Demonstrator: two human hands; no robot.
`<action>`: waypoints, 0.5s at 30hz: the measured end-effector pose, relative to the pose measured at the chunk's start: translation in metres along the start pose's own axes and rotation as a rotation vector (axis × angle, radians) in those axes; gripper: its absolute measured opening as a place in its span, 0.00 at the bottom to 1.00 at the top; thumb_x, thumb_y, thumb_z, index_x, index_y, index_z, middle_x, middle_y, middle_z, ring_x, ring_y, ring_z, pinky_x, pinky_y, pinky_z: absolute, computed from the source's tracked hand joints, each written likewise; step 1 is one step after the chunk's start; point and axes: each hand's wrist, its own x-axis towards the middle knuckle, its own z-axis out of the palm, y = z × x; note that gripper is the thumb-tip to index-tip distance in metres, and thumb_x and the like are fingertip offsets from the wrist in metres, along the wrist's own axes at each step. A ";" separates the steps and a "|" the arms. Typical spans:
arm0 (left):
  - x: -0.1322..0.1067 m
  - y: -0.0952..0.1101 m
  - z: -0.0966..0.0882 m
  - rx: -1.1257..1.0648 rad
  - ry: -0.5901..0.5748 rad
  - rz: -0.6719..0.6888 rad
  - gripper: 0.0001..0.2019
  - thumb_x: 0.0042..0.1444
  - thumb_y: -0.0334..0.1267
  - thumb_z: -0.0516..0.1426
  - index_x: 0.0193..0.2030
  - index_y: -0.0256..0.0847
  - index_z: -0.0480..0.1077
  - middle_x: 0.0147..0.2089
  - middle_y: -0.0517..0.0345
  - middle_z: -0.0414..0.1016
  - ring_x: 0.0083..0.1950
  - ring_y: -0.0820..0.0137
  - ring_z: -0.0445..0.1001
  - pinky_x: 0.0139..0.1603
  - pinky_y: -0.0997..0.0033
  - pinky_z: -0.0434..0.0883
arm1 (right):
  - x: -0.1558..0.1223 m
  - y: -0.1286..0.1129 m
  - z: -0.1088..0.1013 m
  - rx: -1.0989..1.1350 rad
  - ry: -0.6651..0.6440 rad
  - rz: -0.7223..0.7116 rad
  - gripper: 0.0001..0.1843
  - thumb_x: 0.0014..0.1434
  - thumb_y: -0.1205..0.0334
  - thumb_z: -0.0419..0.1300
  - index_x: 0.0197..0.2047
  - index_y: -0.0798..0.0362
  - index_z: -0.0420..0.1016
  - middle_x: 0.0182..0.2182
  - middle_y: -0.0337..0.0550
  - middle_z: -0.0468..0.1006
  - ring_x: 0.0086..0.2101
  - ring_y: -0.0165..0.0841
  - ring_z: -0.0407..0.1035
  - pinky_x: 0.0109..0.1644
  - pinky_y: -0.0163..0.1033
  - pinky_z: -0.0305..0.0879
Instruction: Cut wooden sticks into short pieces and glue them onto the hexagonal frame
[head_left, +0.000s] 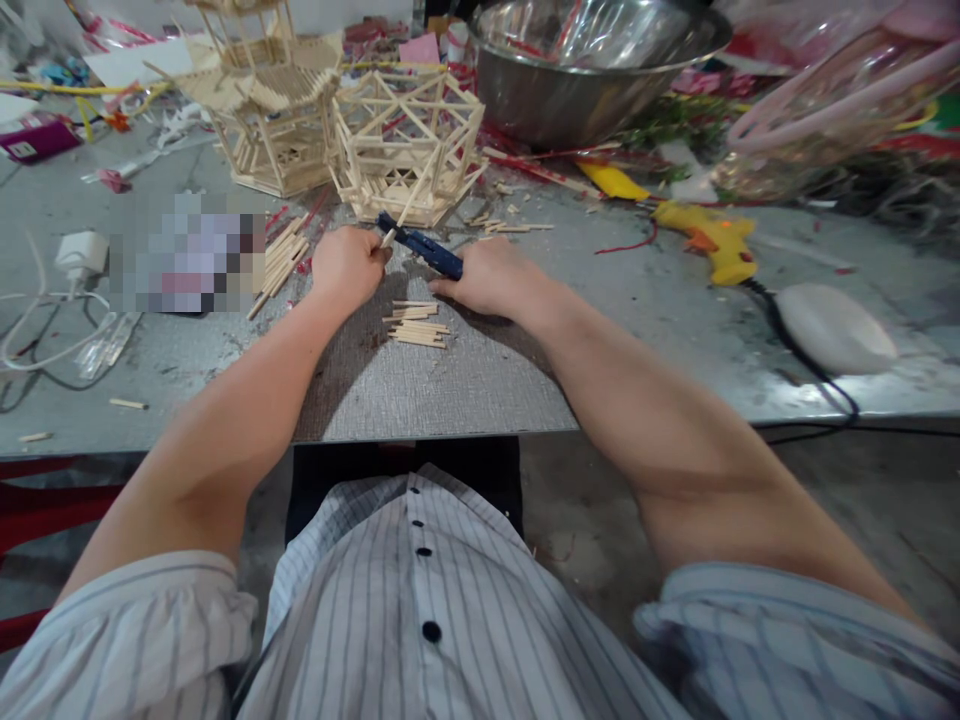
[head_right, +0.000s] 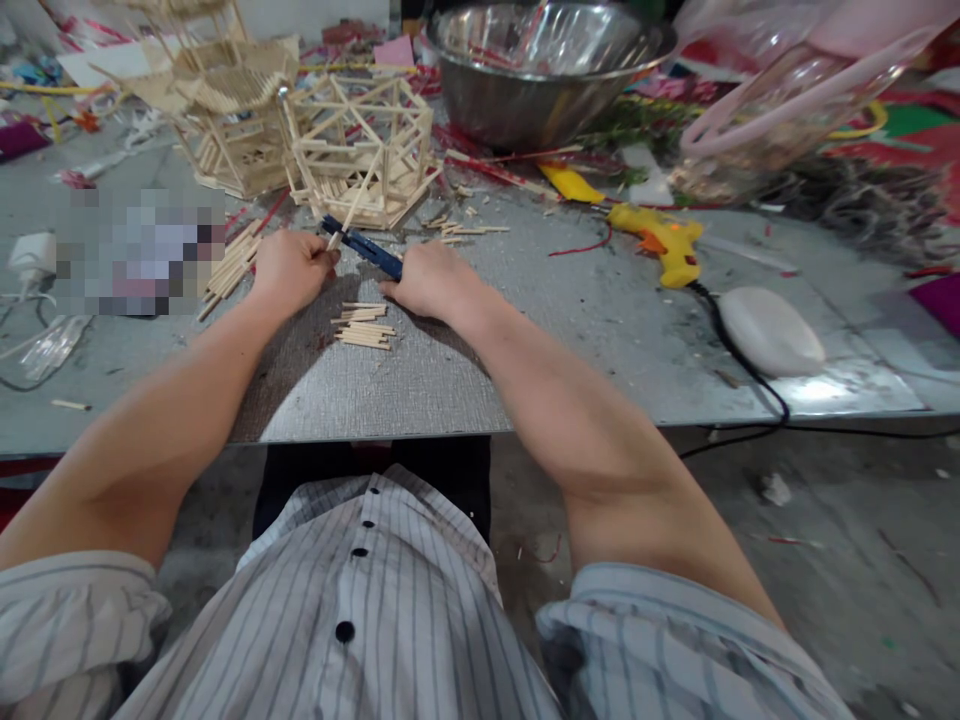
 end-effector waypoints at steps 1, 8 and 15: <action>0.000 0.000 -0.001 -0.004 0.002 -0.005 0.15 0.50 0.33 0.59 0.16 0.47 0.63 0.17 0.58 0.61 0.40 0.58 0.74 0.45 0.63 0.64 | 0.001 0.001 -0.001 0.011 0.004 -0.011 0.23 0.58 0.41 0.61 0.42 0.53 0.80 0.35 0.56 0.81 0.41 0.50 0.76 0.43 0.50 0.70; -0.001 0.005 -0.009 -0.153 0.021 0.028 0.14 0.54 0.36 0.58 0.18 0.47 0.66 0.17 0.60 0.59 0.35 0.62 0.70 0.43 0.63 0.63 | -0.001 0.012 -0.011 0.048 0.012 -0.069 0.22 0.58 0.48 0.61 0.51 0.50 0.75 0.45 0.53 0.81 0.44 0.50 0.74 0.44 0.49 0.68; -0.001 0.005 -0.009 -0.093 0.048 0.115 0.13 0.57 0.37 0.57 0.21 0.47 0.68 0.24 0.58 0.71 0.36 0.63 0.72 0.44 0.63 0.65 | -0.005 0.021 -0.024 0.149 -0.049 -0.178 0.21 0.55 0.56 0.62 0.52 0.51 0.74 0.47 0.49 0.80 0.44 0.46 0.73 0.44 0.45 0.67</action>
